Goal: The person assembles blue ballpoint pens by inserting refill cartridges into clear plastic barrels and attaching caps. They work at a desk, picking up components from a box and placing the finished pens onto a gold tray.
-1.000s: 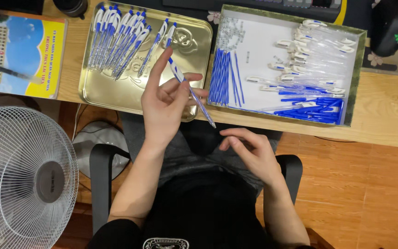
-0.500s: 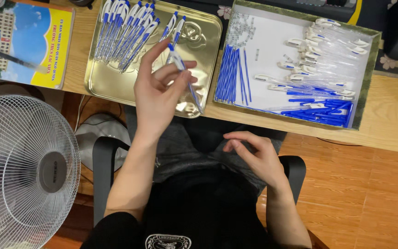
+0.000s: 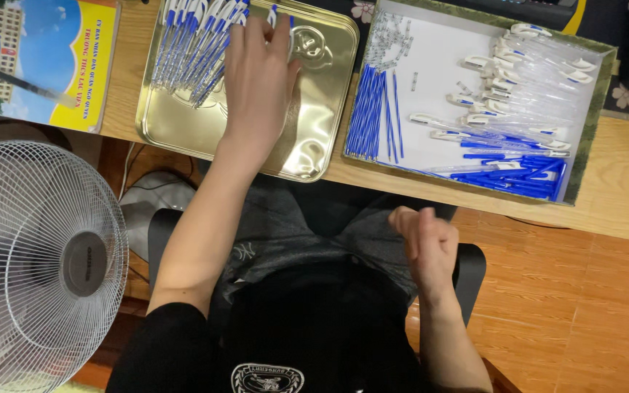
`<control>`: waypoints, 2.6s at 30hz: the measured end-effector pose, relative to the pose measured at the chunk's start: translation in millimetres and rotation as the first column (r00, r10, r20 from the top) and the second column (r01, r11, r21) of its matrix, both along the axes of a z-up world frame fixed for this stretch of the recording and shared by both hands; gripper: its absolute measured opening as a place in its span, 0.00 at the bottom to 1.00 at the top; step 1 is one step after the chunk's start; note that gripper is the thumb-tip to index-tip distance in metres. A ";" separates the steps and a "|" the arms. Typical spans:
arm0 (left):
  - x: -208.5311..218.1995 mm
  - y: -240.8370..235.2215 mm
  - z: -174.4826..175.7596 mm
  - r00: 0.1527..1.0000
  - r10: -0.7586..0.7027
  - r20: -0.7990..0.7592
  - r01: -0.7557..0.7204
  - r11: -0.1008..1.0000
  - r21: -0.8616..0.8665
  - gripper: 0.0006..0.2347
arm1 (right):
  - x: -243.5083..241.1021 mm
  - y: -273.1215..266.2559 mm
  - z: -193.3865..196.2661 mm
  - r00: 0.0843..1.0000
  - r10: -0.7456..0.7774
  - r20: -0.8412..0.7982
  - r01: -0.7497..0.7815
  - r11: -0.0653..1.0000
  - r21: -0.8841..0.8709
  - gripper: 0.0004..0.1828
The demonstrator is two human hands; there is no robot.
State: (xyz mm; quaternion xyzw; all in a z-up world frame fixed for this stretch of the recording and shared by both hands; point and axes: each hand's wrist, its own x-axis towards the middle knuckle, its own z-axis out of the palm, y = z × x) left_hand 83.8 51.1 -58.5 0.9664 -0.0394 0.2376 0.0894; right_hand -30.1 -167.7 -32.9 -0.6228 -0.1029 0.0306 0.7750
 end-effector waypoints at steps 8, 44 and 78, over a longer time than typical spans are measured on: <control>-120.0 -131.5 32.0 0.772 -0.573 0.274 0.571 0.435 -0.697 0.21 | 52.1 22.5 55.3 0.979 -0.084 -0.185 0.203 0.450 0.869 0.42; -48.1 -77.7 51.7 0.878 -0.473 0.068 0.289 0.413 -0.864 0.11 | 113.8 -36.9 41.6 0.714 0.308 0.629 0.489 0.423 -0.763 0.07; -54.5 -60.7 45.6 0.915 -0.393 0.095 0.362 0.692 -0.624 0.05 | 140.4 -29.6 9.0 0.710 0.591 0.382 0.309 0.227 -0.924 0.04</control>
